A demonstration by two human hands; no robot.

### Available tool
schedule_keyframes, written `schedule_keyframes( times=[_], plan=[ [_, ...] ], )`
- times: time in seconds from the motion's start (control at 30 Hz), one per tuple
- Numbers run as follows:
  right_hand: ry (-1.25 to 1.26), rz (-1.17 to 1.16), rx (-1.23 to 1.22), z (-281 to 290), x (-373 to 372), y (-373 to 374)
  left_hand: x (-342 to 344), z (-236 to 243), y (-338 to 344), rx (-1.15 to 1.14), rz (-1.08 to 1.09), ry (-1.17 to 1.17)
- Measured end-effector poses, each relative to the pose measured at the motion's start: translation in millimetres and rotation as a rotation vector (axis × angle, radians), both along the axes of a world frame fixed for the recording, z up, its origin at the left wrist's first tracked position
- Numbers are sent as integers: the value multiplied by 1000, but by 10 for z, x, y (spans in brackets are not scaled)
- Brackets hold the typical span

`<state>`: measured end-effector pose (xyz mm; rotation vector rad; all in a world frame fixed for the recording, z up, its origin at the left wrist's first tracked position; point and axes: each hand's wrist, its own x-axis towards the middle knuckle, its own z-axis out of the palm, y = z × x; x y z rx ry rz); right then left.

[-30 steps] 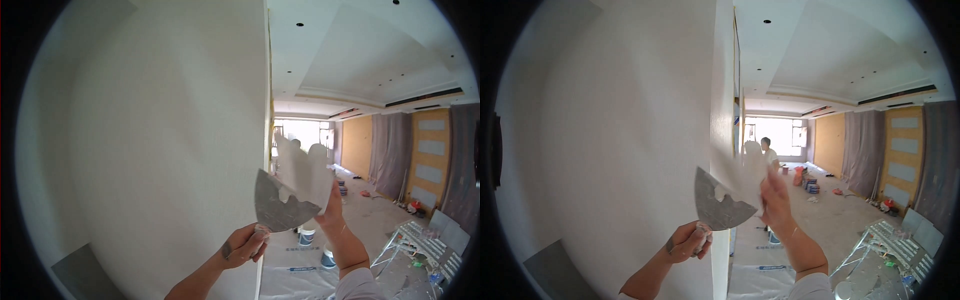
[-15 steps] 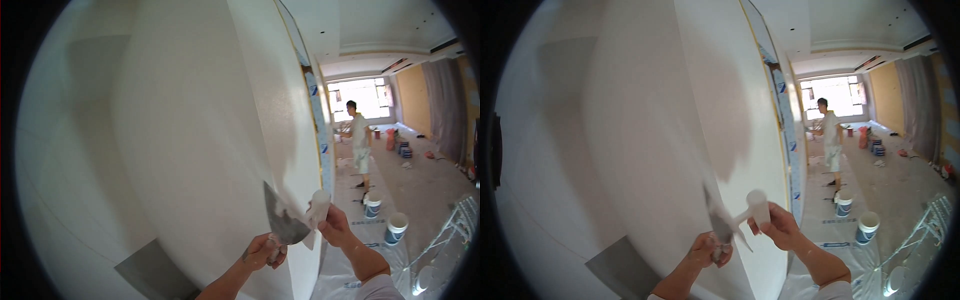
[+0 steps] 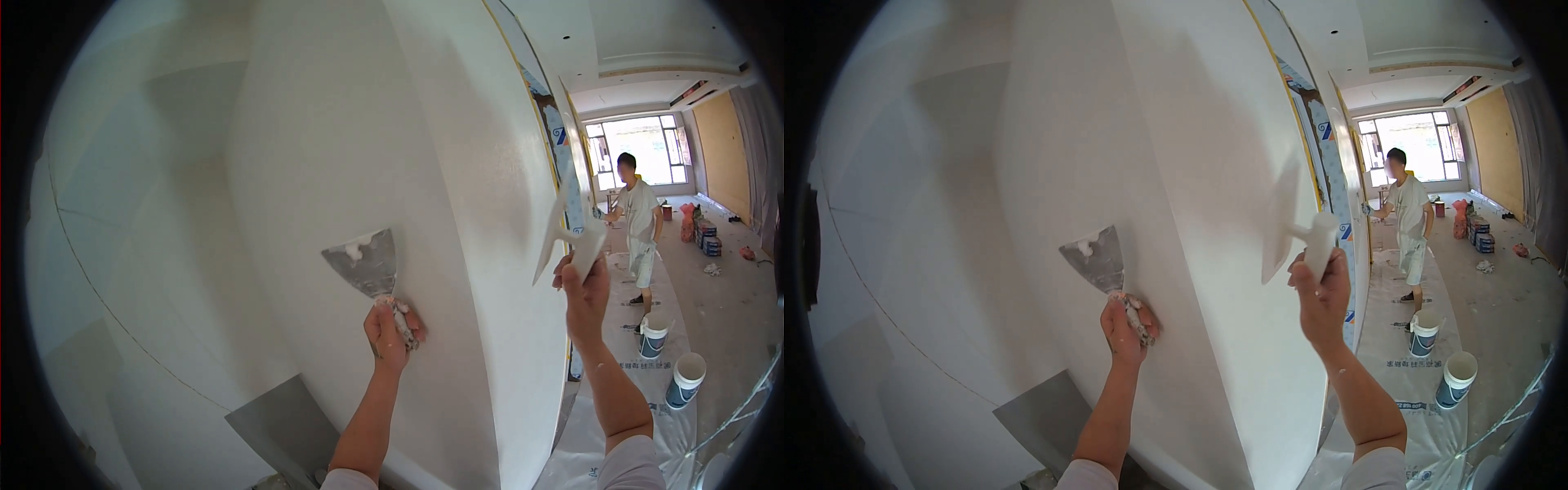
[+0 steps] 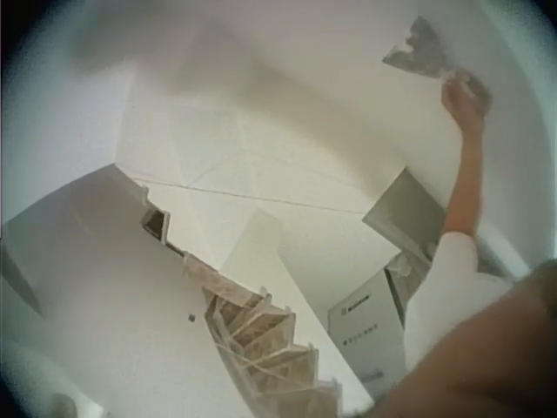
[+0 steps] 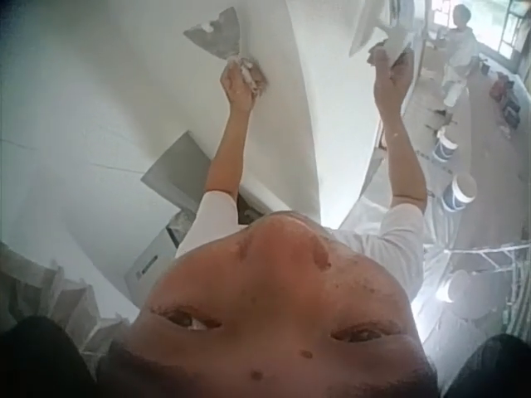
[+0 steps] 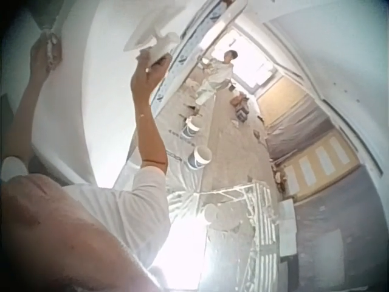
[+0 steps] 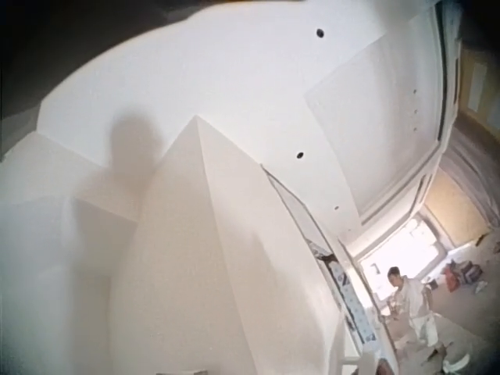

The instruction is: Applying and smoothing plaster on a wall surface using a putty knife and trowel.

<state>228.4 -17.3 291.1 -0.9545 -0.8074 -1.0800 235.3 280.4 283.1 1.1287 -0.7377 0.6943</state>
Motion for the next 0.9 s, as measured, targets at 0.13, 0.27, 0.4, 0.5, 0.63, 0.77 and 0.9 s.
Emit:
schedule_keyframes(
  times=[0.13, 0.27, 0.4, 0.5, 0.63, 0.77, 0.9],
  plan=[
    [97, 99, -100, 31, -299, -138, 17, -19, 70, 48, 42, 1],
    [120, -37, -124, 195, -573, -294, -176, 76, 151, 73, -103, 39],
    [-16, 208, -268, 278, -965, -351, -488, 54, 237, 360, 53, -4],
    [0, -130, -538, 359, -1294, -79, -731, -27, 267, 426, 106, 34],
    [45, -453, -723, 539, -1527, 110, -886, 7, 202, 445, 170, 62],
    [-272, -703, -730, 605, -1485, 185, -1010, 86, 103, 451, 192, 46],
    [-276, -751, -774, 627, -1554, 266, -1103, 102, 69, 509, 248, 37]
  ],
)
